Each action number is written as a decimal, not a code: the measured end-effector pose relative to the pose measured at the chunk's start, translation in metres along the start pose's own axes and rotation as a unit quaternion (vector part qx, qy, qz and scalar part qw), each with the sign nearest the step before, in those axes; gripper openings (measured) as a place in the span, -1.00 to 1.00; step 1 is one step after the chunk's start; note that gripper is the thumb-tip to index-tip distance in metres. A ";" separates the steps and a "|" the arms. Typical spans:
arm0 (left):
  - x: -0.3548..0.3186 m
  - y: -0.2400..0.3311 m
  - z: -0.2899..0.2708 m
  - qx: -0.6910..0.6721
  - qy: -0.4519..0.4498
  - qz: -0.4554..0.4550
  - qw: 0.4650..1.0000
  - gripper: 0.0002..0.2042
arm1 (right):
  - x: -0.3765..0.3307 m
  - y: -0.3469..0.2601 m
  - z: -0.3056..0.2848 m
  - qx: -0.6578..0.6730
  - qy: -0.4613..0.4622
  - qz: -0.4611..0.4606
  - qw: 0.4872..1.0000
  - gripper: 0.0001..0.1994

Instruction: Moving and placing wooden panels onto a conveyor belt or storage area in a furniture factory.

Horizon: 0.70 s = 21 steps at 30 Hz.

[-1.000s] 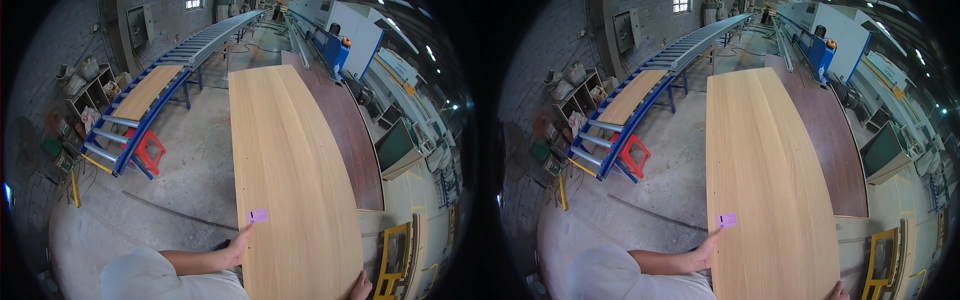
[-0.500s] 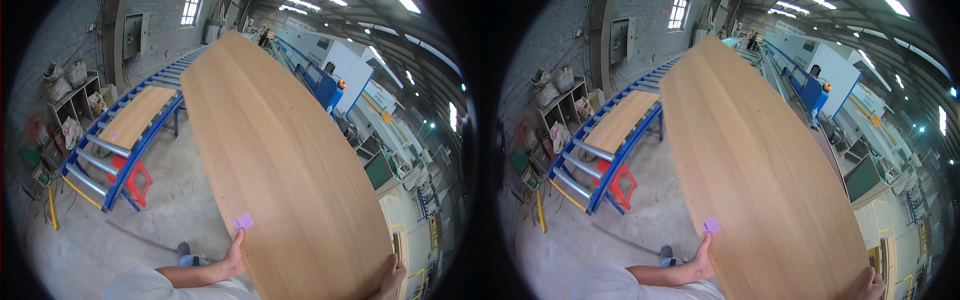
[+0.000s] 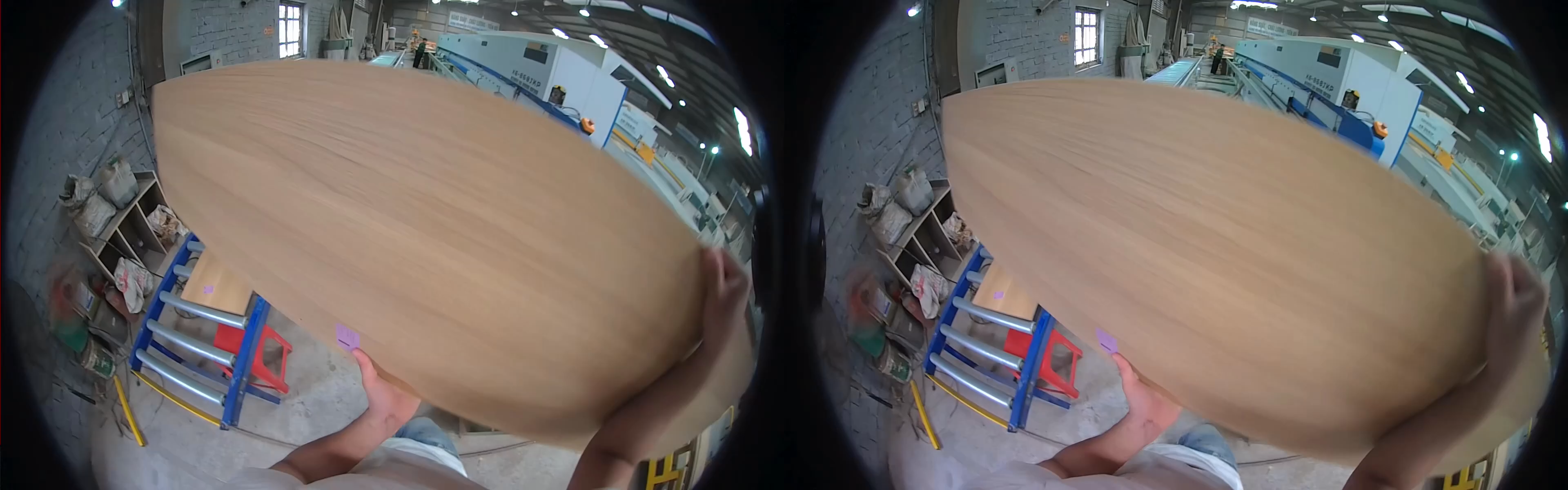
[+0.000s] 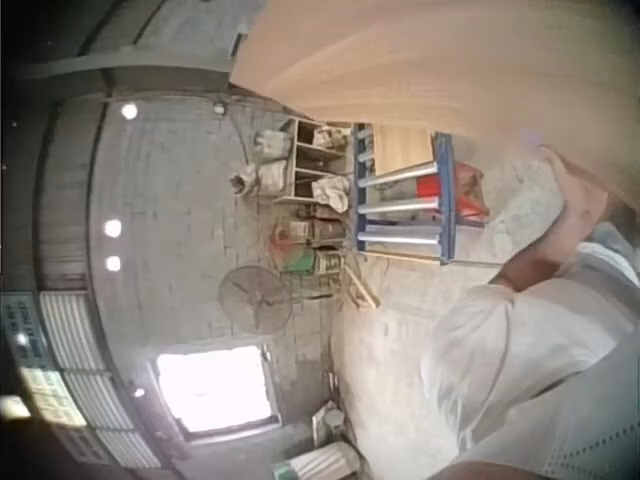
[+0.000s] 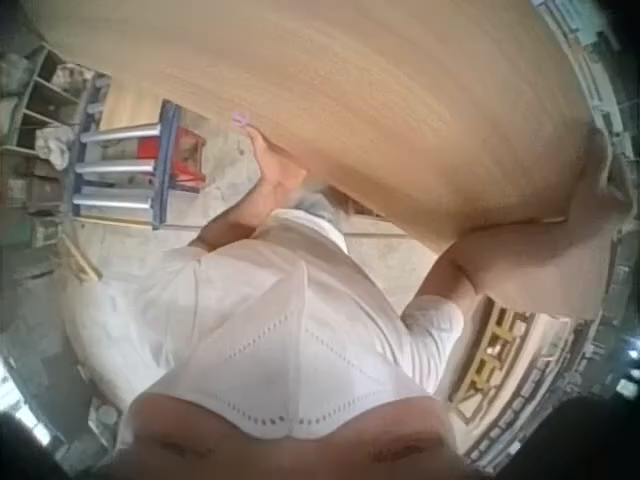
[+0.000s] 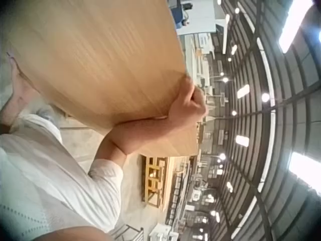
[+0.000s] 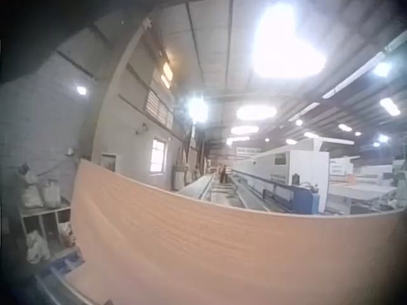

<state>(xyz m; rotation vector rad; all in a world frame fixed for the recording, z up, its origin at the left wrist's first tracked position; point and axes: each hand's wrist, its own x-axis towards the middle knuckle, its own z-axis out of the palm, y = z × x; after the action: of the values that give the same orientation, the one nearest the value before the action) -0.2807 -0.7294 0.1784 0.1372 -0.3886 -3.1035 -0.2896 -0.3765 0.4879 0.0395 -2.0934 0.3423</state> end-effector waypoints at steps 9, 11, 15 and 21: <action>0.206 0.099 0.019 0.068 -0.091 0.220 0.969 -0.12 | 0.178 -0.123 0.234 0.107 0.052 -0.095 0.988 -0.48; 0.250 0.122 0.022 0.056 -0.064 0.263 0.961 -0.13 | 0.214 -0.140 0.309 0.196 0.048 -0.139 0.970 -0.51; 0.316 0.170 -0.001 0.046 0.042 0.355 0.933 -0.15 | 0.258 -0.203 0.451 0.276 0.010 -0.177 0.945 -0.34; 0.411 0.220 -0.013 0.008 0.116 0.404 0.907 -0.14 | 0.302 -0.309 0.659 0.308 -0.072 -0.239 0.918 -0.38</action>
<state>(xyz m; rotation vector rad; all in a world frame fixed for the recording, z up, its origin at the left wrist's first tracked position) -0.6886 -0.9551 0.1851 0.2620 -0.3463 -2.2338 -0.9473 -0.8104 0.4946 0.9583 -1.9552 0.6953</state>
